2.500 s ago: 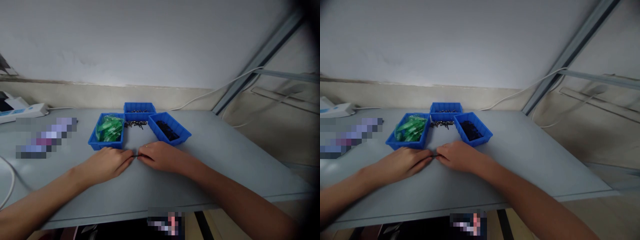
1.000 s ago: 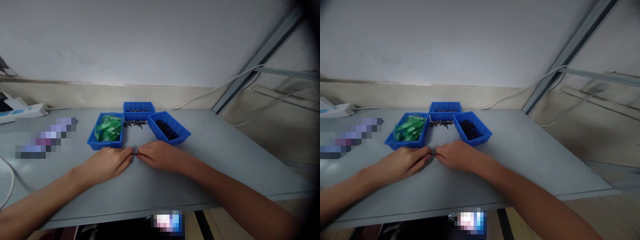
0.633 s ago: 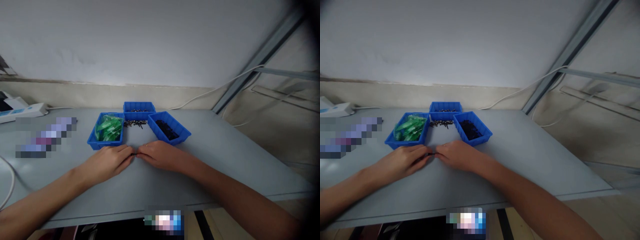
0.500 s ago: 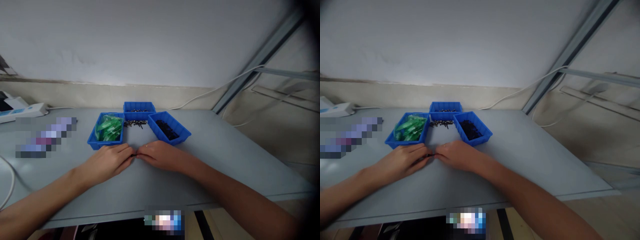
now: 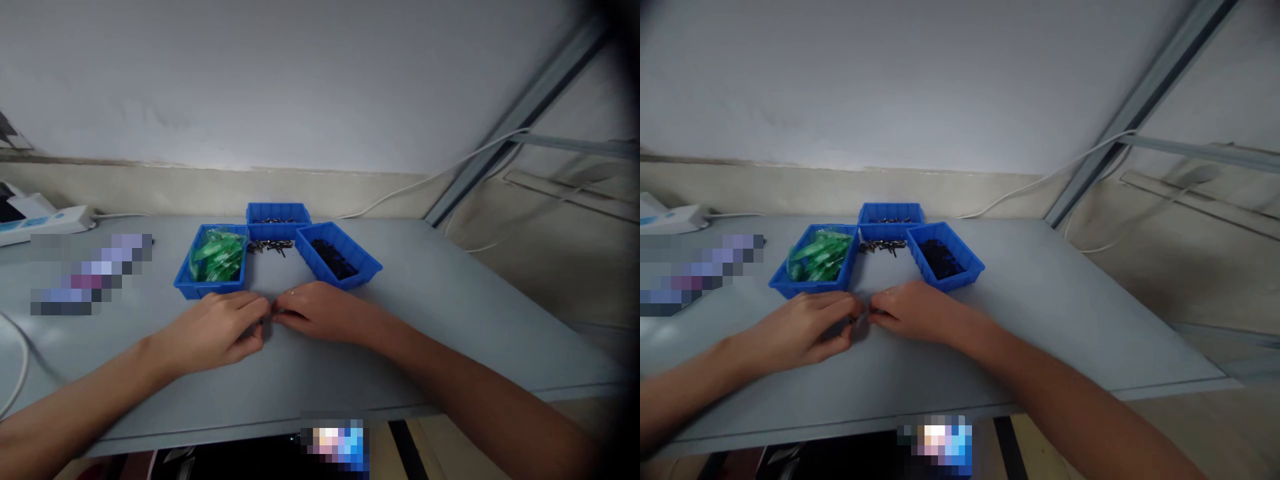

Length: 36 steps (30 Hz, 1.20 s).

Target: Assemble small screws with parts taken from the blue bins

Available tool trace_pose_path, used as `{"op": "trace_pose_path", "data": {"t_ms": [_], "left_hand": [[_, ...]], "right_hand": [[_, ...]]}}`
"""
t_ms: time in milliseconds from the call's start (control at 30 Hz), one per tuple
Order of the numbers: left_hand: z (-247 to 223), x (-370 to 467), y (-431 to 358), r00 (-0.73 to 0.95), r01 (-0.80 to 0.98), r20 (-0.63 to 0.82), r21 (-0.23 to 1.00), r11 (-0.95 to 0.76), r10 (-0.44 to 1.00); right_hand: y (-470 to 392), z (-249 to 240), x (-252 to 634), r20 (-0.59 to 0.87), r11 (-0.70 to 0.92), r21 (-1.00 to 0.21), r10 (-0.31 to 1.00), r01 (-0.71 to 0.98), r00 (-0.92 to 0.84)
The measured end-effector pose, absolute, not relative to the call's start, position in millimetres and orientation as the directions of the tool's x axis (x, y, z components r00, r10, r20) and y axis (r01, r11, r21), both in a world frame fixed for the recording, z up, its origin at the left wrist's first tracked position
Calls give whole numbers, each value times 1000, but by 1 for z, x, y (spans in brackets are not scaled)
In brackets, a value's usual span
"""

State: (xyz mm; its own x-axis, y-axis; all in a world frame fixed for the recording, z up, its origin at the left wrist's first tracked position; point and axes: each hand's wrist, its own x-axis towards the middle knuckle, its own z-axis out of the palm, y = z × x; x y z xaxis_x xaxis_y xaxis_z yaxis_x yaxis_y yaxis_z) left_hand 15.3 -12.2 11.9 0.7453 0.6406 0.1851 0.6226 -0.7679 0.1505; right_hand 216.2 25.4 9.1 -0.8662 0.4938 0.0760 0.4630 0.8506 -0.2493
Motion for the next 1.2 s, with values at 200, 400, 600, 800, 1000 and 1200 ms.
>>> {"op": "trace_pose_path", "data": {"t_ms": [200,400,600,800,1000,1200], "left_hand": [[12,16,-11,721,667,140,122,-735,678],[9,16,-9,711,690,117,81,-720,694],[6,14,-9,714,685,129,72,-725,688],[8,16,-8,707,692,114,89,-716,698],[7,16,-8,705,695,126,77,-715,698],[3,13,-7,695,708,117,62,-703,710]], "right_hand": [[26,9,218,82,855,-211,498,473,-863],[25,7,218,113,875,-182,472,448,-874],[25,8,217,215,868,-192,493,459,-843],[13,9,221,721,977,-128,210,171,-660],[13,8,220,824,983,-18,118,183,-554],[26,4,216,292,880,-173,475,442,-830]]}}
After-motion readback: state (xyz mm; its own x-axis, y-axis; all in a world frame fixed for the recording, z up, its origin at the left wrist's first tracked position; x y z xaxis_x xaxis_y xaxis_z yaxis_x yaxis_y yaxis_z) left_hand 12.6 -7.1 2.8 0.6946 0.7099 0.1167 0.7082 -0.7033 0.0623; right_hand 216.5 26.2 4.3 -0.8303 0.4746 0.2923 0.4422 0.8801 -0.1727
